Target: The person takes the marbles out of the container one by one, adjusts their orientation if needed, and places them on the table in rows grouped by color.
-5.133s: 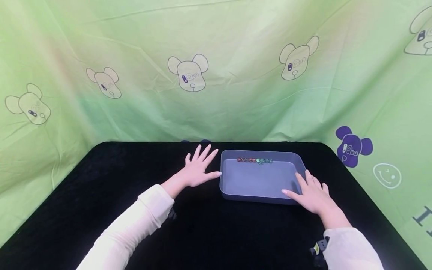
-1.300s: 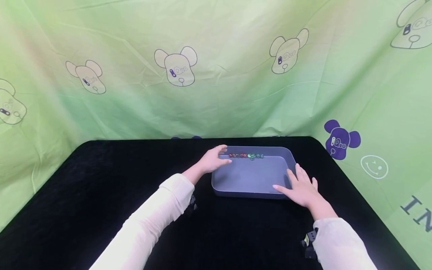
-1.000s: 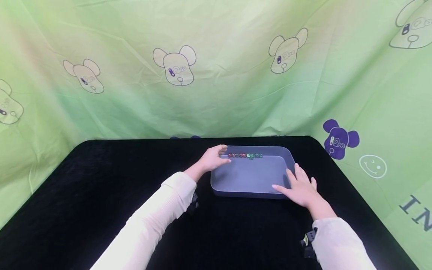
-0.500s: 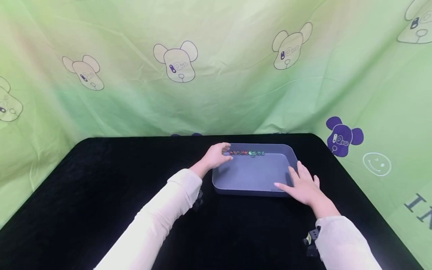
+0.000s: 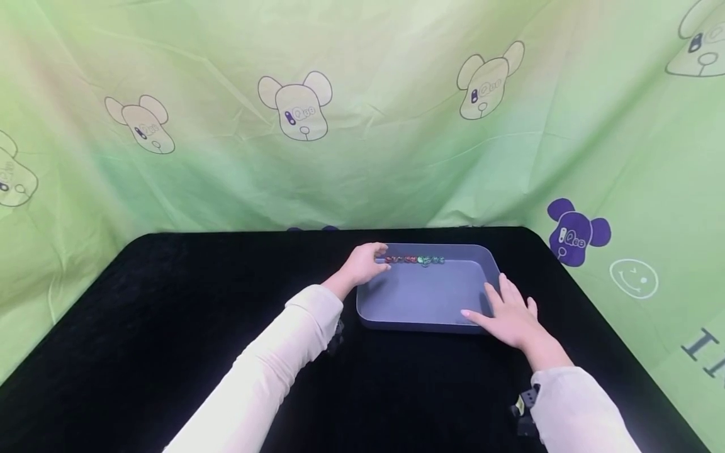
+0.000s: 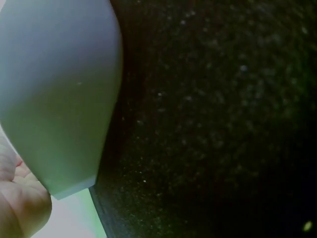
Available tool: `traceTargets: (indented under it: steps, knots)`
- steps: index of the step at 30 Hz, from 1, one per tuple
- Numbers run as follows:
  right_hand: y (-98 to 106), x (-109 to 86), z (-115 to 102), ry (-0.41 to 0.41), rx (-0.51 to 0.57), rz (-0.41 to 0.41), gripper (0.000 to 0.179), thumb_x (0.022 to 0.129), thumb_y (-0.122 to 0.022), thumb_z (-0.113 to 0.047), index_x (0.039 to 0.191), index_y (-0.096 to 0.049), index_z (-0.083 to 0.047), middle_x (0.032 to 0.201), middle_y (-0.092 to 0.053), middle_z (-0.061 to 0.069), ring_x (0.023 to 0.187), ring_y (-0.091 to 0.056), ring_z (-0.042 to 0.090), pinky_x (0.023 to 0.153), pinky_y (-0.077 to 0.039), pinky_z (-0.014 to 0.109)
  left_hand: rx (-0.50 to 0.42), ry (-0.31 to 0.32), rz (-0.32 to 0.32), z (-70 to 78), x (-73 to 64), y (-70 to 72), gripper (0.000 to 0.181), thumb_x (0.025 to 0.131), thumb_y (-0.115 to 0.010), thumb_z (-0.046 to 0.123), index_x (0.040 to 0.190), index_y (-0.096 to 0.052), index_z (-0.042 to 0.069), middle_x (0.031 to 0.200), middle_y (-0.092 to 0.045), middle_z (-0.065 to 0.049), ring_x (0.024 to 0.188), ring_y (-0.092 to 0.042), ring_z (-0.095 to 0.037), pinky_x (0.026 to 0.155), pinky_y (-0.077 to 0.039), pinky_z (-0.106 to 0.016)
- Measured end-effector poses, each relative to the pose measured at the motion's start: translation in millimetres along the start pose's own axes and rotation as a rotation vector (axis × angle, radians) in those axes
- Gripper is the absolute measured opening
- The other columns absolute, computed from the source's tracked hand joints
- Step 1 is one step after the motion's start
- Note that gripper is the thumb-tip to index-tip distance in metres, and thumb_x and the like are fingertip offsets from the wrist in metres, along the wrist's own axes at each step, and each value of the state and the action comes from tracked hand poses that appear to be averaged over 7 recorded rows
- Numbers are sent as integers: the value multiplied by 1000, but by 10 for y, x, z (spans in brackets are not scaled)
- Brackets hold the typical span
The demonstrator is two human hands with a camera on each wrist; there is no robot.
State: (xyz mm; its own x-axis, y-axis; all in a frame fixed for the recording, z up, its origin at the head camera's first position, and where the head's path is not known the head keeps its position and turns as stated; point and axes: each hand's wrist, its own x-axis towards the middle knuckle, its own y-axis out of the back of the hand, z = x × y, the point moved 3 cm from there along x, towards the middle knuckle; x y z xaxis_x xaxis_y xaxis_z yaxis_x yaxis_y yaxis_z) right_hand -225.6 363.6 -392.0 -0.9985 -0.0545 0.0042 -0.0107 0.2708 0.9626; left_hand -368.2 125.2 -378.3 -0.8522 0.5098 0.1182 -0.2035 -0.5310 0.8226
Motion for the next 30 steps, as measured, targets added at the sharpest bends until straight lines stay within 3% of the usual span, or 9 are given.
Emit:
traceTargets:
  steps: [6, 30]
  knots:
    - [-3, 8, -9, 3, -8, 10, 84, 81, -45, -54, 129, -24, 11, 135, -1, 33, 122, -3, 46, 84, -3, 66, 4, 13, 10, -30, 19, -7, 43, 80, -61, 20, 120, -49, 6, 113, -54, -4, 103, -48, -14, 85, -35, -19]
    - [-5, 5, -15, -3, 7, 1, 86, 80, -44, -56, 129, -23, 11, 135, -1, 33, 122, -2, 46, 84, -2, 66, 207, -7, -25, -32, 177, -39, 31, 81, -59, 21, 111, -59, 12, 106, -59, 2, 98, -51, -11, 82, -38, -20]
